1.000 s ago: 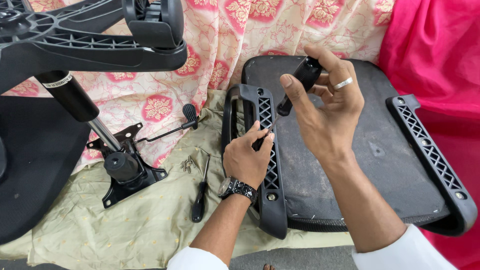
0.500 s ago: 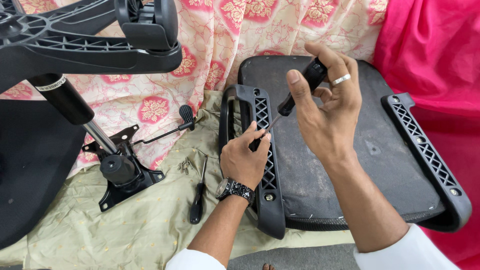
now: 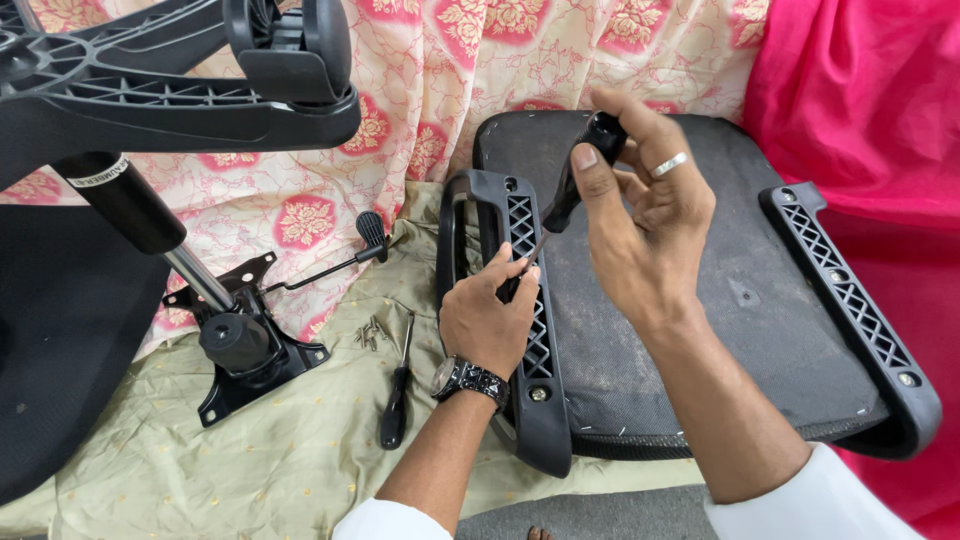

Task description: The person uses a screwdriver to remove screws from the armrests of an office chair. They unscrew fasteners on both sides, detach the armrests, and place them aside on the floor.

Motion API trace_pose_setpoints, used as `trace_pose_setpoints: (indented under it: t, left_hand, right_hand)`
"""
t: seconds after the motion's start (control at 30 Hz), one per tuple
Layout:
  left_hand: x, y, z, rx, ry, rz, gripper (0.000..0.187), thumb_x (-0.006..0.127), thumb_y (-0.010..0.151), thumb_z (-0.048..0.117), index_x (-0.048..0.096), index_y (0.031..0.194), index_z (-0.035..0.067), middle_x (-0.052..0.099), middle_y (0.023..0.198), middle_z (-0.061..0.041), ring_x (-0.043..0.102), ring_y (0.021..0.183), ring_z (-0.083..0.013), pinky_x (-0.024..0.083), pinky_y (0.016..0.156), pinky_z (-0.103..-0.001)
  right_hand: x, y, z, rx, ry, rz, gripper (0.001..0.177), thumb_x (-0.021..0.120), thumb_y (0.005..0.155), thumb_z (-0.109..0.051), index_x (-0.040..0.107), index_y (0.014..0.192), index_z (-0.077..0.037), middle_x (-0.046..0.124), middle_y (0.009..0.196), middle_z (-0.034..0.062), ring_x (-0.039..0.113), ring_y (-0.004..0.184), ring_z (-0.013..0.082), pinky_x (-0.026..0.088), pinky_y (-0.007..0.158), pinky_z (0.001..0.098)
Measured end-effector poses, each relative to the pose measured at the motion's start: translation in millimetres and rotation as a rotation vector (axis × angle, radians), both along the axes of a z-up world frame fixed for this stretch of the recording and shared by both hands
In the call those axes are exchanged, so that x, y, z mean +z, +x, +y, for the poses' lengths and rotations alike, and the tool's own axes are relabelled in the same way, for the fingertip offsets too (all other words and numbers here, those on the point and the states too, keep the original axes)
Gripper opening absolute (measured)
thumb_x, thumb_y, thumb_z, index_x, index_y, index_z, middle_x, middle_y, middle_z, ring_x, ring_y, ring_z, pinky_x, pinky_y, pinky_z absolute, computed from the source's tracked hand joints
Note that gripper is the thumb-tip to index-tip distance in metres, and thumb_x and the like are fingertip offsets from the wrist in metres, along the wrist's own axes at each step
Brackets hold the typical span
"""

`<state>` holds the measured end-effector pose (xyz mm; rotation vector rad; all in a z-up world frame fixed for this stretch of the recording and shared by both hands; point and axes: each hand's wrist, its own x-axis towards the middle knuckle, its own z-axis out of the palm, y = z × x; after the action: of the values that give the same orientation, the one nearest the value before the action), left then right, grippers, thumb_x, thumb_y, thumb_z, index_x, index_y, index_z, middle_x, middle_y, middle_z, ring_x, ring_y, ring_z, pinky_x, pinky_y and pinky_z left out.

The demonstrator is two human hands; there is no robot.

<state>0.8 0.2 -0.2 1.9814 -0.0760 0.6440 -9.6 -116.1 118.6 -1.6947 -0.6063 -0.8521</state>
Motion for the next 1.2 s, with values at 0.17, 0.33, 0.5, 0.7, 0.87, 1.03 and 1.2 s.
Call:
trace_pose_setpoints:
  t: [0.17,0.33,0.5,0.7,0.87,1.03,1.2]
  left_hand:
    - [1.1,-0.7,1.1,-0.013,-0.012,0.016,0.023,0.074,0.084,0.032,0.081,0.097,0.015,0.073,0.122,-0.007,0.074,0.092,-0.0282,0.058,0.084,-0.038]
    - [0.7,0.1,0.0,-0.006,-0.01,0.006,0.023,0.074,0.084,0.032,0.081,0.098,0.015,0.073,0.122,-0.007,0.074,0.094,-0.0279,0.058,0.085,-0.038]
    - [-1.6,0.9,-0.9,0.0,0.007,-0.003,0.023,0.074,0.083,0.033,0.081,0.097,0.015,0.074,0.122,-0.006,0.074,0.092,-0.0285,0.057,0.084,-0.039]
    - [-0.2,0.1,0.9,-0.016,0.011,-0.018,0.022,0.073,0.085,0.033,0.081,0.098,0.017,0.073,0.122,-0.007,0.074,0.094,-0.0283,0.058,0.085,-0.038]
    - [3.1,-1.2,1.0,-0.021,-0.016,0.035,0.024,0.072,0.084,0.033,0.08,0.1,0.017,0.073,0.123,-0.005,0.075,0.092,-0.0273,0.058,0.083,-0.038]
    - [3.9,-2.6,1.5,-0.021,-0.016,0.025,0.025,0.073,0.084,0.034,0.081,0.101,0.016,0.072,0.124,-0.005,0.074,0.093,-0.0277,0.058,0.083,-0.037]
    - [3.9,-3.3,1.9,-0.007,-0.026,0.036,0.024,0.073,0.084,0.034,0.081,0.099,0.017,0.073,0.122,-0.004,0.075,0.092,-0.0268,0.059,0.082,-0.037]
  right_hand:
    - [5.3,-0.5,4.9,-0.183,-0.12,-0.041,0.039,0.081,0.097,-0.006,0.064,0.132,-0.004,0.054,0.113,0.0055,0.06,0.098,0.0081,0.061,0.083,0.0238]
    - [9.6,-4.2,7.9,-0.002,0.062,0.119,0.038,0.068,0.103,-0.011,0.059,0.14,-0.006,0.066,0.111,-0.001,0.063,0.095,0.004,0.056,0.085,0.0202]
    - [5.9,-4.4,10.9,-0.141,-0.141,-0.093,0.037,0.076,0.096,-0.007,0.058,0.127,0.002,0.052,0.114,0.0063,0.061,0.098,0.0093,0.058,0.084,0.0244]
    - [2.9,-0.5,8.9,-0.004,0.149,0.042,0.037,0.063,0.101,-0.018,0.053,0.135,-0.01,0.068,0.115,0.001,0.069,0.104,0.0056,0.059,0.092,0.0203]
    - [-0.3,0.8,5.9,-0.125,-0.006,-0.022,0.034,0.071,0.104,-0.01,0.06,0.135,-0.005,0.056,0.123,0.008,0.063,0.108,0.0102,0.059,0.096,0.0247]
    - [-6.3,6.0,4.6,-0.034,-0.037,-0.061,0.04,0.071,0.107,-0.003,0.057,0.145,-0.003,0.06,0.124,0.0068,0.063,0.11,0.0105,0.058,0.098,0.0261]
    - [-14.1,13.5,-0.2,-0.039,-0.022,-0.076,0.035,0.058,0.117,0.0,0.05,0.151,-0.001,0.067,0.124,0.0067,0.066,0.107,0.0103,0.059,0.095,0.0243]
